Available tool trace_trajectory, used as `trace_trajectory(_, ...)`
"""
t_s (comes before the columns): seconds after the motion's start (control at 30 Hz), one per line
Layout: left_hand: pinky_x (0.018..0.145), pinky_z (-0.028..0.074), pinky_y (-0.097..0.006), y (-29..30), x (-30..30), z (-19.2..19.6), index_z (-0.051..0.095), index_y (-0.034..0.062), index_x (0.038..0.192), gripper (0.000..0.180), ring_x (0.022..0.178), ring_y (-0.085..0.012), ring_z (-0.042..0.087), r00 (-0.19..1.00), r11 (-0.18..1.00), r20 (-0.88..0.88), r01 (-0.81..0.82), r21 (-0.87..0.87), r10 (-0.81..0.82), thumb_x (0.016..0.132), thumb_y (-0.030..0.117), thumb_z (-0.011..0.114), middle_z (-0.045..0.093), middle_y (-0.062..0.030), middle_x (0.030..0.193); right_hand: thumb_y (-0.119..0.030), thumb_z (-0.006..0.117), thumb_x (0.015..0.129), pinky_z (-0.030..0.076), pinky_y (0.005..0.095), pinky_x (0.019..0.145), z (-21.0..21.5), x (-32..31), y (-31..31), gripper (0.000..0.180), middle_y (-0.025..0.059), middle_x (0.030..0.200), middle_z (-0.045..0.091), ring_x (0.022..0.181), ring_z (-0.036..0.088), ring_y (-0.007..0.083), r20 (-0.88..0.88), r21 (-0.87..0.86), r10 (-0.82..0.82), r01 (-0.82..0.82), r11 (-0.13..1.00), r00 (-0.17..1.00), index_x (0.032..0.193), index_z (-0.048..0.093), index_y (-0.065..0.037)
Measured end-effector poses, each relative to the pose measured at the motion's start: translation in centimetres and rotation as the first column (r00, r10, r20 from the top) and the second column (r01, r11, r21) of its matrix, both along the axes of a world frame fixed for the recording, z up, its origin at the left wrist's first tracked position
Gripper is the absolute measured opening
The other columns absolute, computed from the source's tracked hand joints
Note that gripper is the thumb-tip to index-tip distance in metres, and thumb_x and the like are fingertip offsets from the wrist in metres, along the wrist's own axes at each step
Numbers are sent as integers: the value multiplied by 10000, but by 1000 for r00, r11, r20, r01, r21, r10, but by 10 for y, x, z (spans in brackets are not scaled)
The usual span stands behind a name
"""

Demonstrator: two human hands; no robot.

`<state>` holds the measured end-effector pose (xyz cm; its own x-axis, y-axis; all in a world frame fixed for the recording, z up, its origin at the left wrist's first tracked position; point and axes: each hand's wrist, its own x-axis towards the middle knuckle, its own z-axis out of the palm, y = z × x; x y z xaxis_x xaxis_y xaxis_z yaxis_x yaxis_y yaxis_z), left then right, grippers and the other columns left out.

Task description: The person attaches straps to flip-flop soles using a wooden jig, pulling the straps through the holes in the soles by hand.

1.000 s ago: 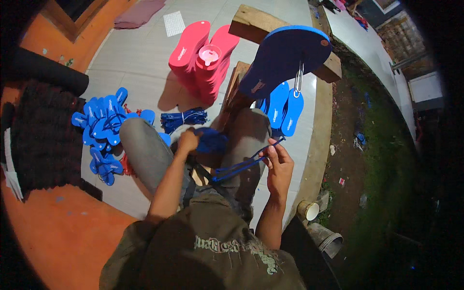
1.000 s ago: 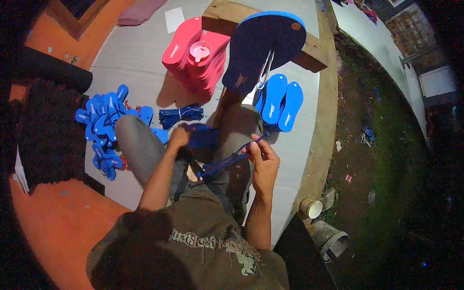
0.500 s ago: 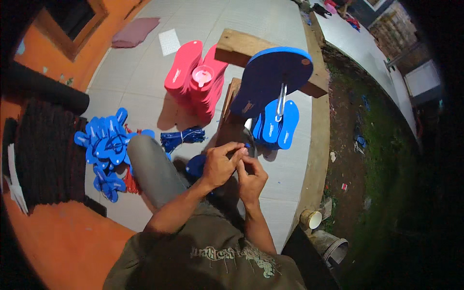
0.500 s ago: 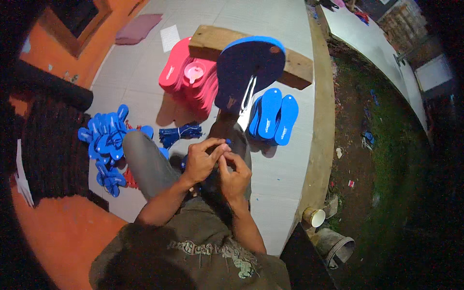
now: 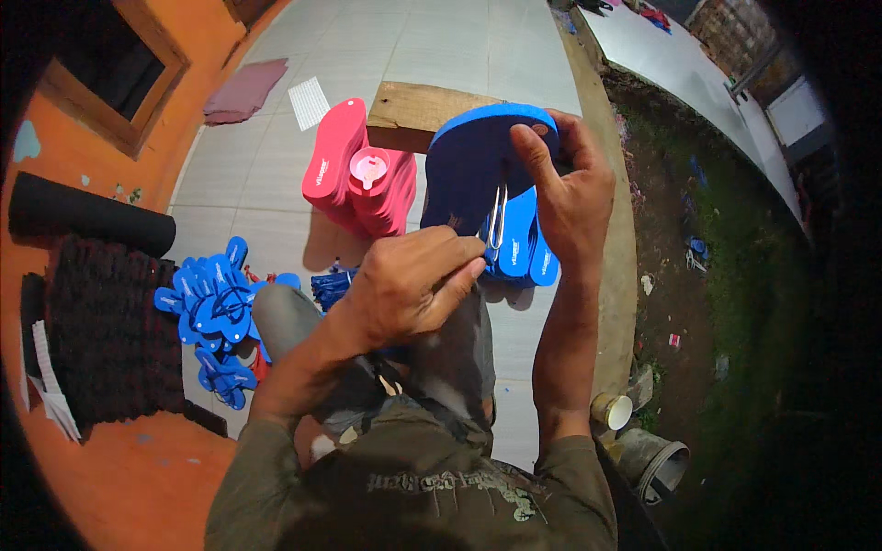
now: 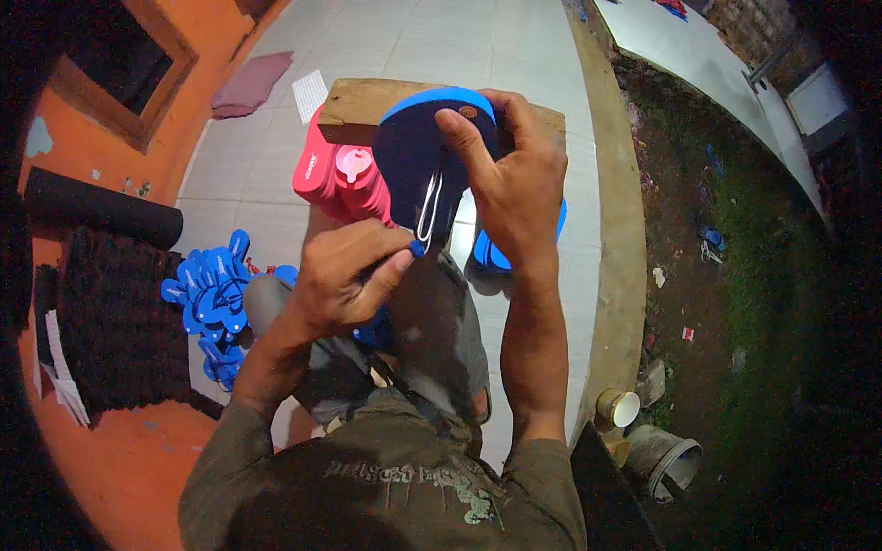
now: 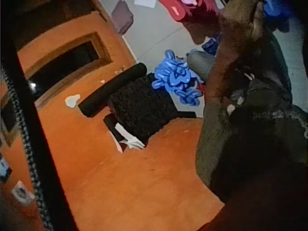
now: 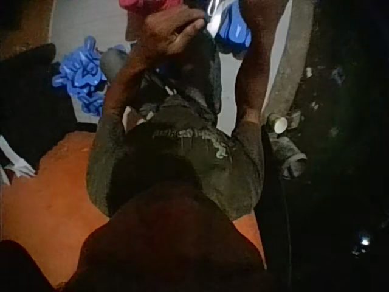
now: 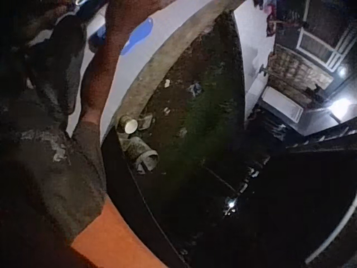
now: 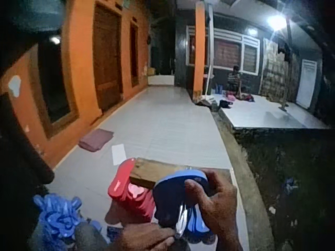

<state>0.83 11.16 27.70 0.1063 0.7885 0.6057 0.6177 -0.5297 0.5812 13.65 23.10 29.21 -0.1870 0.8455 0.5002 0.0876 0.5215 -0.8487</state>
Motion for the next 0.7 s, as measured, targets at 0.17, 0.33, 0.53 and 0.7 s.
trace_trajectory(0.17, 555, 434, -320, 9, -2, 20, 581, -1, 842, 96, 604, -265, 558, 990, 985, -136, 6, -174, -30, 772, 64, 583, 554, -135, 689, -308, 647, 771, 436, 258, 578, 6, 3, 2, 325, 85, 701, 619, 621, 568, 129, 73, 6, 48, -48, 999, 996, 839, 620, 9)
trace_trajectory(0.33, 629, 452, -329, 3, -10, 35, 584, 5, 884, 152, 707, -276, 565, 955, 995, -284, -95, -18, 86, 770, 104, 604, 552, -129, 743, -243, 695, 738, 428, 237, 616, -5, 16, -39, 276, 65, 720, 595, 669, 556, 120, 60, -37, 87, -85, 996, 994, 855, 627, -2)
trace_trajectory(0.53, 747, 446, -273, 40, -17, 37, 579, 2, 979, 504, 848, -157, 551, 952, 909, 307, 148, -390, -23, 802, 473, 551, 598, -89, 907, -302, 646, 791, 424, 231, 665, -18, 10, -45, 328, 29, 784, 564, 726, 515, 103, -197, -143, 62, -91, 986, 978, 920, 586, -6)
trace_trajectory(0.7, 689, 452, -334, 29, -4, 6, 576, -3, 954, 442, 777, -272, 594, 944, 977, 300, -79, -196, 137, 854, 419, 491, 599, -176, 841, -401, 562, 828, 393, 254, 674, -15, -1, -64, 407, 59, 806, 524, 771, 479, 127, -219, -235, 32, -84, 968, 975, 871, 542, 3)
